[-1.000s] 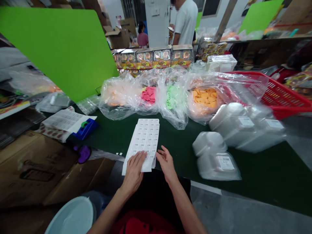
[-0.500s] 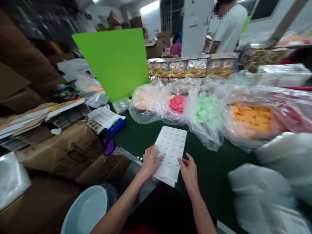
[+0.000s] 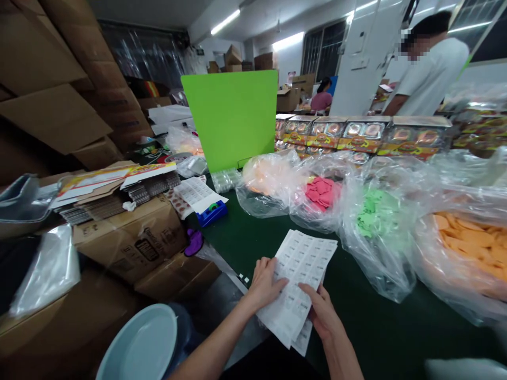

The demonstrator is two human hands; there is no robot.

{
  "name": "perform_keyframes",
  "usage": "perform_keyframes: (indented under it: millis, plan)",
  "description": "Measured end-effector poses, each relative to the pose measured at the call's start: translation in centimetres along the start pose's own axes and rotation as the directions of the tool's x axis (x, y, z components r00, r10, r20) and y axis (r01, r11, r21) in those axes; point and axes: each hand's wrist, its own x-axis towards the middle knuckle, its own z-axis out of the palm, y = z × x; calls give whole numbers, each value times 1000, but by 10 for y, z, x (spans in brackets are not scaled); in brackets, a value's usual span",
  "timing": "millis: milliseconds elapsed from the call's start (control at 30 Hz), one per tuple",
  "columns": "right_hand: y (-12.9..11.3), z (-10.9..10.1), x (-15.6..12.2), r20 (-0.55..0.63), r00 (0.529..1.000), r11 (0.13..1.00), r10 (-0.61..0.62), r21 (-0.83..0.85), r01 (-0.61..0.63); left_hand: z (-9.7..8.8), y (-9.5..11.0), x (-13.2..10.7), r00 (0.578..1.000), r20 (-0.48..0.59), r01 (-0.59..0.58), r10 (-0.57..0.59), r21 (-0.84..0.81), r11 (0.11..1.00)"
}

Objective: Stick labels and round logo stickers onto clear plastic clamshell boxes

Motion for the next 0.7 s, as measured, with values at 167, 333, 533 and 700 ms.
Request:
perform_keyframes:
  millis: [167, 333, 533, 700]
  plan:
    - [-11, 7, 4, 22, 999, 999, 43, 17, -43, 3, -10, 4, 999, 1, -32, 32, -120, 992]
    - [-22, 7, -25, 72, 997, 999, 35, 23, -37, -15, -25, 9, 988, -112, 46, -108, -452, 891]
    - [-24, 31, -54, 156, 986, 998, 60, 2, -61, -59, -34, -14, 920, 322, 228, 223, -903, 364]
    - [-42, 90, -46, 219, 976, 997, -1, -76, 18, -98, -45, 2, 990, 43, 6, 134, -963, 269]
